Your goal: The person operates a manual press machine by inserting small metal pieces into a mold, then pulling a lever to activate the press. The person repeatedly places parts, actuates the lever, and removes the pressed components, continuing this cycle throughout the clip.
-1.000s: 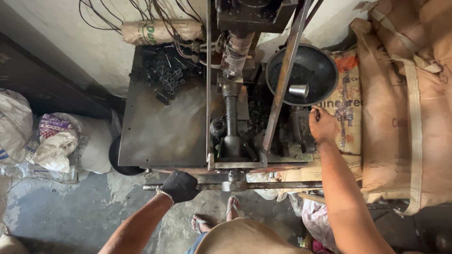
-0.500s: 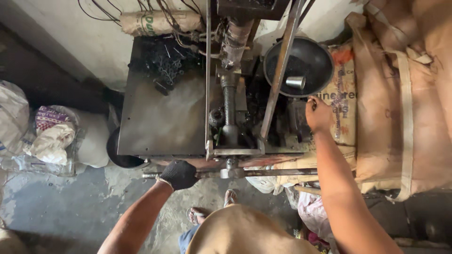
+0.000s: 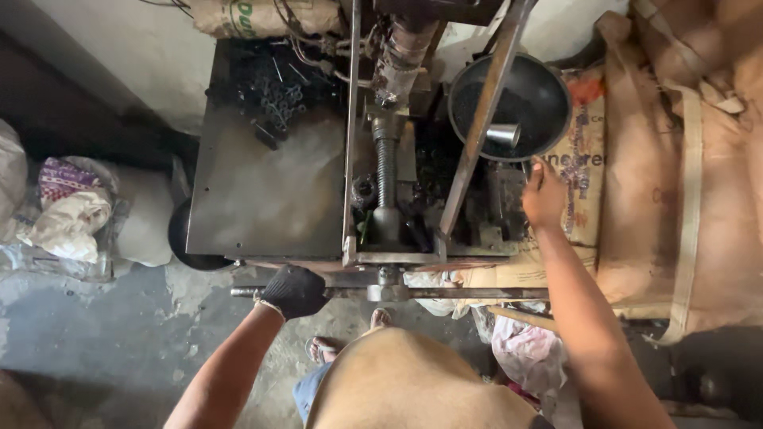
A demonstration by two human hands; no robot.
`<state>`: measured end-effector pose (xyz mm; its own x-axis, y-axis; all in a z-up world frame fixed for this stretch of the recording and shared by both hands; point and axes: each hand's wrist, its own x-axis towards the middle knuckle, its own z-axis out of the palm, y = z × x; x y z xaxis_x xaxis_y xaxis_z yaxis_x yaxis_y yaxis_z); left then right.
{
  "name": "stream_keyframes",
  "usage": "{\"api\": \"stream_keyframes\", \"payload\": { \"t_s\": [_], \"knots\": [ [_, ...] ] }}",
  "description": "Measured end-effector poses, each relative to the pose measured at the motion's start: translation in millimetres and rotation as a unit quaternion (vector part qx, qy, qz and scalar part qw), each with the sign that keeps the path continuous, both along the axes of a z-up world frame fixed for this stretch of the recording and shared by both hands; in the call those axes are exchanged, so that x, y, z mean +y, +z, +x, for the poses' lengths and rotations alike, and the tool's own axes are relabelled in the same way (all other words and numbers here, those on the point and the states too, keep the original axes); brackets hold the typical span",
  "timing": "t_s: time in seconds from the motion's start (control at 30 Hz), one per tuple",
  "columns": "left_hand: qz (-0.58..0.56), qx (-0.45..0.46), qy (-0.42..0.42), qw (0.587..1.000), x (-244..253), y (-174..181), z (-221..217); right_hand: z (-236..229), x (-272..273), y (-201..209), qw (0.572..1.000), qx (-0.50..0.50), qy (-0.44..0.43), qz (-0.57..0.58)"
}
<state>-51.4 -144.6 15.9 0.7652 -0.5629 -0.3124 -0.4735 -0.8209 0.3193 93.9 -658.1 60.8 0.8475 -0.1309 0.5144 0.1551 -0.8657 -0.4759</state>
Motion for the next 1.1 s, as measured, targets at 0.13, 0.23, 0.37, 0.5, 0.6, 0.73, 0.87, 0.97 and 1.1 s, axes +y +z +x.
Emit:
{"api": "stream_keyframes", "payload": {
  "t_s": [0.13,0.23,0.37,0.5,0.6,0.73,0.87,0.97,1.1],
  "knots": [
    [-0.025,-0.003,-0.002,1.0,1,-9,2,-6,3,4,0.996,0.027,-0.056,0.062],
    [-0.016,0.029,0.003,0.999,3,-14,5,-6,2,-3,0.997,-0.064,-0.035,-0.012],
    [-0.075,-0.011,0.005,0.997,5,-21,-1,-5,-15,-22,0.997,-0.075,0.012,0.019],
    [-0.007,-0.064,0.021,0.998,1,-24,-6,14,-45,-34,0.982,0.176,-0.031,0.052],
    [-0.028,-0.07,0.037,0.996,0,-23,-5,4,-74,-38,0.958,0.263,0.022,-0.108],
    [-0.009,-0.062,0.026,0.998,0,-19,-7,-44,-82,-51,0.825,0.542,-0.133,0.094],
    [-0.018,-0.075,0.017,0.997,-2,-10,-5,-72,-74,-59,0.879,0.404,-0.078,0.242],
    [0.008,-0.034,0.029,0.999,-1,-9,-5,-84,-75,-65,0.877,0.377,-0.087,0.284],
    [-0.038,-0.073,0.022,0.996,2,-9,-6,-78,-72,-65,0.893,0.39,-0.114,0.191]
  ]
}}
